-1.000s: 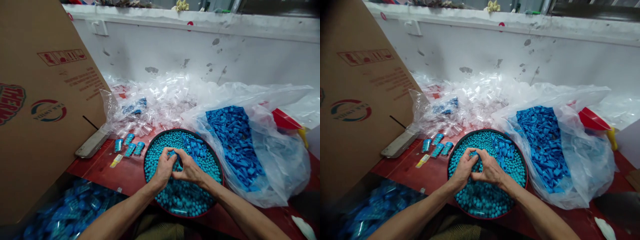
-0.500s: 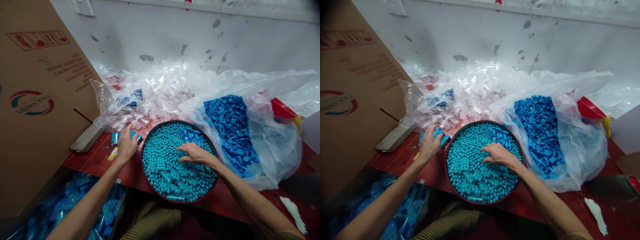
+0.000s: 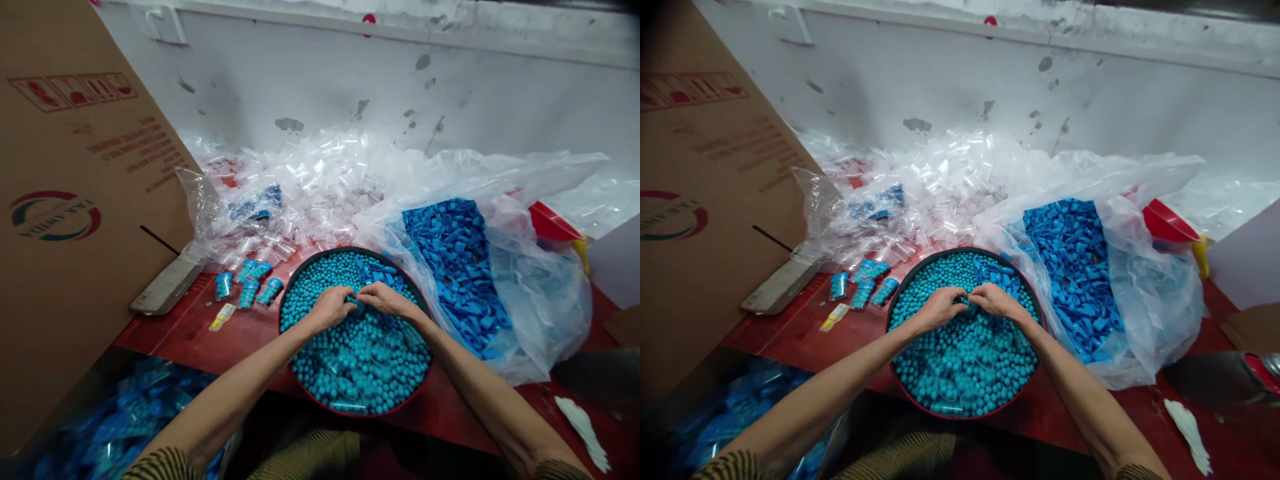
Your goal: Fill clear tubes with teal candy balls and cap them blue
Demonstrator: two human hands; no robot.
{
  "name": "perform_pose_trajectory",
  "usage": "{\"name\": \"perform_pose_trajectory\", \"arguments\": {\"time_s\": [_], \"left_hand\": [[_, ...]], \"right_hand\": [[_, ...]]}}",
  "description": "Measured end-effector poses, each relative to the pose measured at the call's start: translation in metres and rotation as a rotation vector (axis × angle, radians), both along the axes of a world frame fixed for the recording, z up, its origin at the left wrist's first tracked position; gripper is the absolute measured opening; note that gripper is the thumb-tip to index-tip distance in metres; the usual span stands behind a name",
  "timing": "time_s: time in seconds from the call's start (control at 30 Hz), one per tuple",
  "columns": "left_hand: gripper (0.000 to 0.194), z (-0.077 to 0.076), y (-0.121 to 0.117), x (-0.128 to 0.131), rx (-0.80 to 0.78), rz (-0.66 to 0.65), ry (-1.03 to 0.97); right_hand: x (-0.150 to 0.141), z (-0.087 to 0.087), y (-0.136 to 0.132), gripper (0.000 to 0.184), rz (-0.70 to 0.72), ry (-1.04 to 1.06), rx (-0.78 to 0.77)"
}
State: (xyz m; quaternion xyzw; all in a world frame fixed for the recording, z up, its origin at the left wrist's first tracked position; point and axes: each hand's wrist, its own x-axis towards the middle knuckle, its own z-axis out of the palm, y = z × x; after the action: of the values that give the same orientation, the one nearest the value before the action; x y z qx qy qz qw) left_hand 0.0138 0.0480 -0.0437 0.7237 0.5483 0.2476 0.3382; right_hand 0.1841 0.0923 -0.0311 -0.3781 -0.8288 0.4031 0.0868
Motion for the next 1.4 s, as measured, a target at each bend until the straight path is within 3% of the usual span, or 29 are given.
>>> {"name": "perform_pose_trajectory", "arguments": {"time_s": [0.2,0.37,0.67,0.8,0.97,1.07,1.27,1.4], "left_hand": [[0.014,-0.005,0.013,0.004,-0.121,0.041,-0.182],[0.016,0.000,0.018,-0.006,-0.235,0.091,-0.397],[0.029,0.010,0.004,-0.022,-0.398,0.134,-0.756],[0.032,0.016,-0.007,-0.030,-0.506,0.123,-0.977],[0.036,0.021,-0.017,-0.043,-0.518,0.180,-1.029],[0.041,0.019,-0.020,-0.046,-0.514,0.239,-1.023],[0.037,0.014,-0.022,-0.043,-0.487,0.286,-0.944],[0.037,0.016,-0.023,-0.044,-0.464,0.303,-0.874]], "right_hand": [[0.007,-0.003,0.009,0.031,-0.095,0.035,0.038],[0.019,0.002,0.026,0.030,-0.250,-0.144,0.336],[-0.023,-0.016,0.023,0.032,-0.114,-0.185,0.338],[-0.022,-0.014,0.025,0.031,-0.123,-0.129,0.333],[-0.002,0.006,0.036,0.034,-0.285,-0.179,0.355],[-0.008,0.017,0.038,0.032,-0.344,-0.268,0.385],[-0.045,0.013,0.024,0.026,-0.310,-0.466,0.388],[-0.047,0.015,0.023,0.025,-0.348,-0.521,0.409]]}}
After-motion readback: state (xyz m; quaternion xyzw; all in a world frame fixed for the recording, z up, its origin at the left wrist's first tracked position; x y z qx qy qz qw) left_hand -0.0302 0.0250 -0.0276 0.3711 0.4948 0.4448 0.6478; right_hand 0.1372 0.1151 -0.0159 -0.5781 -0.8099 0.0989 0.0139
